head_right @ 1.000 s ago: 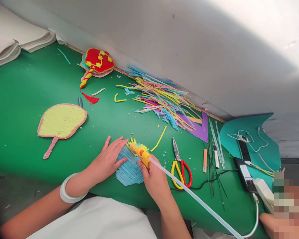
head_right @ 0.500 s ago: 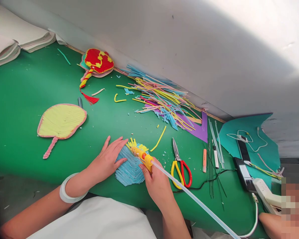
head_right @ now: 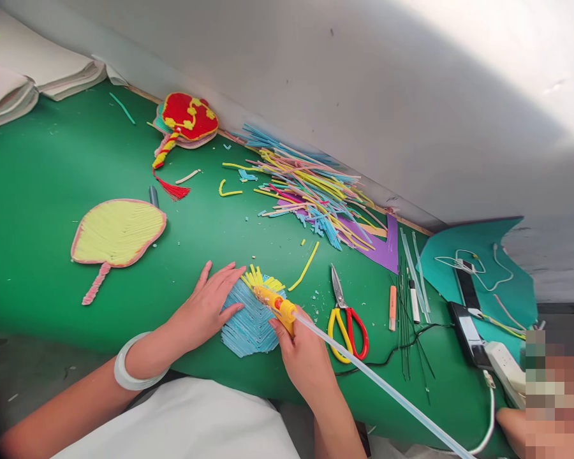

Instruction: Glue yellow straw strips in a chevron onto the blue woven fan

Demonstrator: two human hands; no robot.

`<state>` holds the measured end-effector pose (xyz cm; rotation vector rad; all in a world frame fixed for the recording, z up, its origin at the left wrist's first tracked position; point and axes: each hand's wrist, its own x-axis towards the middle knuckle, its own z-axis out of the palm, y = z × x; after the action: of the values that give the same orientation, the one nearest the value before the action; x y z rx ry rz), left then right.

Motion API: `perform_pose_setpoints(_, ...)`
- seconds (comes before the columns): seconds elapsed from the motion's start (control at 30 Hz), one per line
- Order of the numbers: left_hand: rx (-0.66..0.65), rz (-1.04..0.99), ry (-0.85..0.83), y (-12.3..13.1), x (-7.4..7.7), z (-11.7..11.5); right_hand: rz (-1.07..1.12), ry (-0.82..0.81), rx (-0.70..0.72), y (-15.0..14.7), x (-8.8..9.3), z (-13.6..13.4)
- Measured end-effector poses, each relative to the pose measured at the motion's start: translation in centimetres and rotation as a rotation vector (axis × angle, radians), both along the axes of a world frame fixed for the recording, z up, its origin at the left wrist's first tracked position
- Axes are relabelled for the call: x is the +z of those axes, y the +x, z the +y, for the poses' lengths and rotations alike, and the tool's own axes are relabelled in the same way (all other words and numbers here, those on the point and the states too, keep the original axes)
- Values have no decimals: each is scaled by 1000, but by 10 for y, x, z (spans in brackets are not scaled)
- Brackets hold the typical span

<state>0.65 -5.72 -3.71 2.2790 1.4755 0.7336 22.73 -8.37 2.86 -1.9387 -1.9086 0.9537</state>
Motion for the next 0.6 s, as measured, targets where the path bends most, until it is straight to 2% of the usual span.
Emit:
perform_pose_setpoints(0.3,-4,7,-1,0,1,0,-40,52,-9,3,2,-6)
perform_pose_setpoints(0.6,-8,20,-9,0,1,0,-32,-5,-13,7,4,-9)
